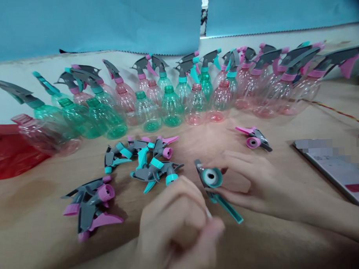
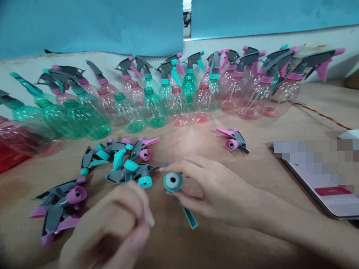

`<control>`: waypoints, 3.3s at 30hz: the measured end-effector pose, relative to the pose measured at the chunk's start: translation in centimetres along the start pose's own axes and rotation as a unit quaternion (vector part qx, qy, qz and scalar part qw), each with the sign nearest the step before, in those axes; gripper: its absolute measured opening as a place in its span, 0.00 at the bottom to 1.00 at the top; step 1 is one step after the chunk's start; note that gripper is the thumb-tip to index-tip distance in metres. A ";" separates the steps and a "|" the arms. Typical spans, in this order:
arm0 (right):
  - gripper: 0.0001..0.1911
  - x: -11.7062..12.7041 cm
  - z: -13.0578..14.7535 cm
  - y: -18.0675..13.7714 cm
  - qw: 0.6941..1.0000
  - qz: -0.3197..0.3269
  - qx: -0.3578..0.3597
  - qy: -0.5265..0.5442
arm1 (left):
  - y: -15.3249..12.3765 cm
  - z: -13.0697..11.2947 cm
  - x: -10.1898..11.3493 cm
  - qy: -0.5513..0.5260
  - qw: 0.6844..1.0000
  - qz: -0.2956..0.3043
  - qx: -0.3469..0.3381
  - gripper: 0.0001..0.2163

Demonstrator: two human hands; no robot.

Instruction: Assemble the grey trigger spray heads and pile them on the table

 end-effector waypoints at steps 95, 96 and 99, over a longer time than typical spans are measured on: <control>0.06 0.6 -0.9 0.1 0.994 0.084 -0.021 0.070 | -0.1 6.6 -2.3 0.031 0.995 0.090 -0.038 0.18; 0.05 1.0 -1.0 0.2 0.994 0.064 -0.040 0.074 | -0.2 6.5 -2.2 0.038 0.995 0.085 -0.041 0.18; 0.04 1.4 -1.1 0.1 0.989 0.049 -0.107 0.084 | -0.4 6.0 -2.1 0.055 0.992 0.084 -0.082 0.17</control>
Point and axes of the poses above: each hand's wrist, its own y-axis towards the middle knuckle, its own x-axis out of the back of the hand, z = x × y, the point moved 5 cm from there along y, towards the middle knuckle, and after that the axes turned 8 degrees about -z, right-handed, at the moved point
